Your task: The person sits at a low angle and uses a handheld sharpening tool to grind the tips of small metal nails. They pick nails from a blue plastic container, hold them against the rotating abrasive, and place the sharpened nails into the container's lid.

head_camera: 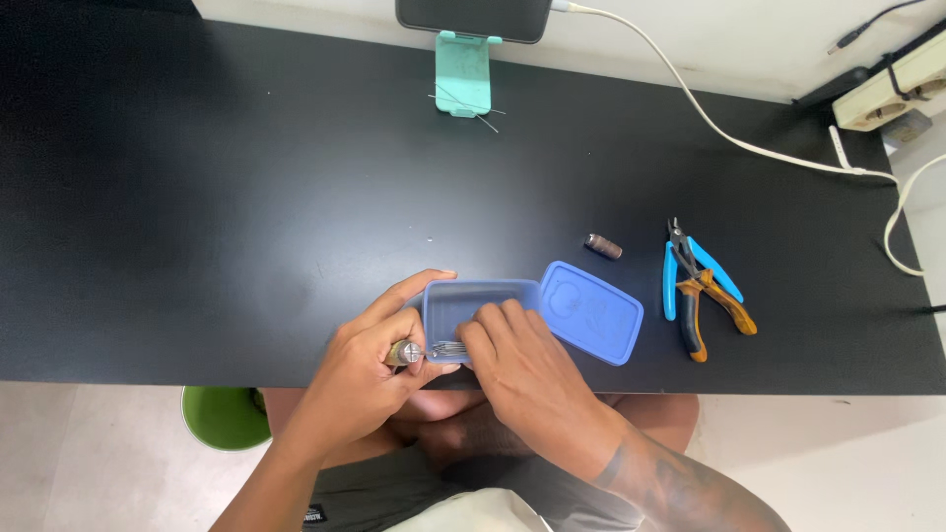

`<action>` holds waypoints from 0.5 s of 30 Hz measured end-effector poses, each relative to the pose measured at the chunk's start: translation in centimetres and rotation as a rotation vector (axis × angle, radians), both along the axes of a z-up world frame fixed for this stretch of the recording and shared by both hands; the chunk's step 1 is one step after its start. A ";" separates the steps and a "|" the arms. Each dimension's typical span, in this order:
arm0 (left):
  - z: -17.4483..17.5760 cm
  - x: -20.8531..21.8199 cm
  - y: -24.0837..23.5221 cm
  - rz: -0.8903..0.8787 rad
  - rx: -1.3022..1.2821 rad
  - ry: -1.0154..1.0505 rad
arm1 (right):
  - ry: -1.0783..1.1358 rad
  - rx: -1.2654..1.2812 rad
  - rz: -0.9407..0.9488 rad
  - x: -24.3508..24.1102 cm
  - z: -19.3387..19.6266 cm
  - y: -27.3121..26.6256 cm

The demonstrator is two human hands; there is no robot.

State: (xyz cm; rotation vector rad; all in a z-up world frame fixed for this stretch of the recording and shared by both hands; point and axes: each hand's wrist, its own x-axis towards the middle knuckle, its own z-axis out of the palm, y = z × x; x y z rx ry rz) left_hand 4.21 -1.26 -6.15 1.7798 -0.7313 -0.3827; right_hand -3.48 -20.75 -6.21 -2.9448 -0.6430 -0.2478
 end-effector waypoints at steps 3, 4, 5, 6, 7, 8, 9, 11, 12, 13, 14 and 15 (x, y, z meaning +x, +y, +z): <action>0.2 -0.1 0.0 0.022 0.073 -0.029 | 0.006 -0.010 -0.013 -0.1 -0.2 0.2; 0.6 -0.2 -0.1 0.032 0.110 0.010 | 0.001 0.019 -0.016 -0.2 -0.2 0.2; 0.5 -0.2 0.0 0.035 0.111 0.014 | 0.004 0.020 -0.013 -0.3 0.0 0.3; 0.4 -0.2 0.0 0.023 0.086 -0.007 | 0.014 0.022 -0.009 -0.3 0.1 0.3; 0.3 -0.1 0.0 0.010 0.061 -0.028 | 0.023 0.024 -0.006 -0.3 0.2 0.3; 0.3 -0.1 0.1 0.015 0.061 -0.025 | 0.025 0.024 -0.001 -0.3 0.4 0.3; 0.3 0.0 0.2 0.013 0.071 -0.046 | 0.045 0.046 -0.005 -0.3 0.5 0.3; 0.0 -0.1 0.2 0.015 0.080 -0.062 | 0.070 0.067 -0.004 -0.3 0.3 0.2; -0.2 0.0 0.2 0.017 0.104 -0.105 | 0.060 0.062 0.007 -0.3 0.0 0.1; -0.4 0.0 0.1 0.020 0.129 -0.148 | 0.050 0.057 0.017 -0.2 -0.3 0.0; -0.5 0.0 0.1 0.022 0.129 -0.144 | 0.054 0.057 0.019 -0.3 -0.1 0.1; -0.6 0.1 0.2 0.023 0.149 -0.165 | 0.054 0.084 0.011 -0.3 0.1 0.2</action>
